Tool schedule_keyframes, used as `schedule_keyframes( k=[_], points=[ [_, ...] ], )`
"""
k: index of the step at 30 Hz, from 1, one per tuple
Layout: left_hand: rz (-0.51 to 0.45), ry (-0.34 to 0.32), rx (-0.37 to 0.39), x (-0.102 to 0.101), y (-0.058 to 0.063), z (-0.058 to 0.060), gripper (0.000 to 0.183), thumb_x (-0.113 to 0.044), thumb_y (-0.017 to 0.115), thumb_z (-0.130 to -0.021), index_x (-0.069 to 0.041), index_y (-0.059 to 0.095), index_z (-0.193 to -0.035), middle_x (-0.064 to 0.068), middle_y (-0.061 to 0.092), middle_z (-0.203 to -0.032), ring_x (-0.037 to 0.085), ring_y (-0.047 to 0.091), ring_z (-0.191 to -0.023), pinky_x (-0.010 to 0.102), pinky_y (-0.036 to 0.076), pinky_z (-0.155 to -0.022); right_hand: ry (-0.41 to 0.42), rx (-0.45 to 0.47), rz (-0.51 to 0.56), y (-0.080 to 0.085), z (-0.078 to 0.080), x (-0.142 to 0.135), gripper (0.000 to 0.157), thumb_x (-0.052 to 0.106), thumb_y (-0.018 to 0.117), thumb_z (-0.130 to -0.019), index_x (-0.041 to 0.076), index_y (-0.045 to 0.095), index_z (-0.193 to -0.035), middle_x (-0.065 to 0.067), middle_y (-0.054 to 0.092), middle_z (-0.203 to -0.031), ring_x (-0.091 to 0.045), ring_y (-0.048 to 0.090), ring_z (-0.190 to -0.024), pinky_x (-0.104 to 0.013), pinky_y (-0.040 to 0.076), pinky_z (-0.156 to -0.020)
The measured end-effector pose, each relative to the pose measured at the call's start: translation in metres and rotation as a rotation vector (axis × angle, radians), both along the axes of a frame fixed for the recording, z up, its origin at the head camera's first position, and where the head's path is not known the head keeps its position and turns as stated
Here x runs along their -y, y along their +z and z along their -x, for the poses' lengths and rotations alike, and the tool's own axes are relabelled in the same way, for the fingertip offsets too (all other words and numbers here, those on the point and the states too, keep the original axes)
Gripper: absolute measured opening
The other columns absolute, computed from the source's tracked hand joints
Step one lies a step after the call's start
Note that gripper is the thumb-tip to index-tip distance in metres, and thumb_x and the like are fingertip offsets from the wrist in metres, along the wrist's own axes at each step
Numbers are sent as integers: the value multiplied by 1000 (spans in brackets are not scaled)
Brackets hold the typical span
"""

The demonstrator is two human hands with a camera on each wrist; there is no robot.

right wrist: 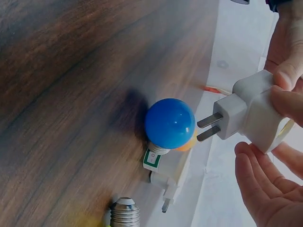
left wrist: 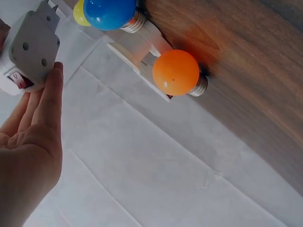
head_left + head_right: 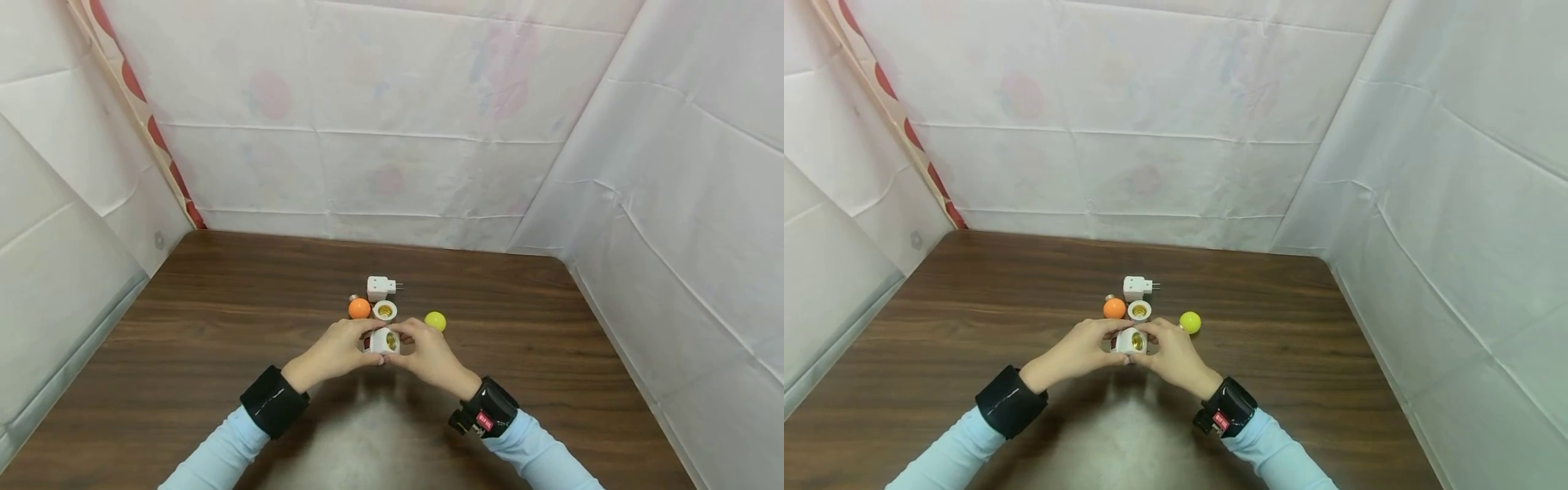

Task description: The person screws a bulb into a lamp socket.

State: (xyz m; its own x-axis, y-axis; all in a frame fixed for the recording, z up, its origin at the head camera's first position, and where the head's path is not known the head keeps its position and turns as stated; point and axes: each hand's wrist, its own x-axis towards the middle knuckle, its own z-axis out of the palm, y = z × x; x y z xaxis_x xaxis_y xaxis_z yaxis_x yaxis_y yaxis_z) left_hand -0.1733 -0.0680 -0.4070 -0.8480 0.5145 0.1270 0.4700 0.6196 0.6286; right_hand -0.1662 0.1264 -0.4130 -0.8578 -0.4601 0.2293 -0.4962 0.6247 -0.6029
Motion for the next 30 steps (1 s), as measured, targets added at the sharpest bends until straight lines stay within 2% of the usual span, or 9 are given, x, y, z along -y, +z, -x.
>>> schedule_keyframes(
  k=[6, 10, 13, 16, 20, 26, 30],
  points=[
    [-34, 4, -28, -2, -1, 0, 44, -22, 77, -73, -9, 63, -113, -2, 65, -91, 13, 57, -72, 20, 44, -59, -35, 27, 0, 1, -1, -1, 43, 22, 77, -74, 7, 63, -112, -3, 62, -99, -21, 62, -90, -36, 53, -78],
    [-80, 27, -75, 2, -7, 0, 42, -22, 77, -73, -9, 64, -111, -2, 66, -95, 11, 60, -80, 27, 50, -67, -22, 33, 36, 0, 1, 0, 45, 20, 76, -75, 6, 60, -116, -5, 62, -104, -22, 61, -95, -36, 52, -82],
    [-147, 41, -76, 8, -13, -1, 44, -23, 77, -73, -7, 63, -112, 1, 67, -101, 13, 63, -89, 34, 54, -75, -2, 53, 61, -1, 2, 2, 50, 21, 75, -76, 6, 58, -120, -6, 61, -110, -26, 59, -101, -37, 50, -86],
    [-244, 40, -35, 13, -19, -3, 48, -20, 76, -74, -4, 60, -116, 6, 65, -107, 17, 64, -95, 37, 53, -80, 12, 91, 76, -2, 2, 3, 54, 24, 74, -77, 6, 54, -124, -7, 59, -116, -26, 58, -106, -38, 49, -89],
    [-390, 45, 63, 20, -22, -3, 51, -18, 74, -77, -1, 55, -121, 12, 62, -115, 23, 62, -102, 33, 51, -87, 32, 160, 128, -5, 2, 1, 56, 27, 72, -79, 6, 51, -127, -7, 57, -121, -22, 58, -107, -37, 48, -91],
    [-501, 65, 203, 32, -23, -3, 51, -18, 71, -80, -5, 53, -126, 14, 57, -124, 28, 55, -114, 32, 47, -93, 49, 344, 343, -11, 5, 2, 47, 23, 68, -82, 4, 55, -123, -12, 59, -121, -23, 60, -106, -31, 51, -86],
    [-531, 38, 226, 35, -23, -5, 50, -16, 70, -81, -4, 52, -126, 15, 57, -123, 29, 55, -114, 33, 46, -94, 11, 587, 537, -11, 6, 3, 46, 24, 65, -86, -2, 54, -122, -16, 58, -120, -21, 62, -101, -33, 51, -86]
  ],
)
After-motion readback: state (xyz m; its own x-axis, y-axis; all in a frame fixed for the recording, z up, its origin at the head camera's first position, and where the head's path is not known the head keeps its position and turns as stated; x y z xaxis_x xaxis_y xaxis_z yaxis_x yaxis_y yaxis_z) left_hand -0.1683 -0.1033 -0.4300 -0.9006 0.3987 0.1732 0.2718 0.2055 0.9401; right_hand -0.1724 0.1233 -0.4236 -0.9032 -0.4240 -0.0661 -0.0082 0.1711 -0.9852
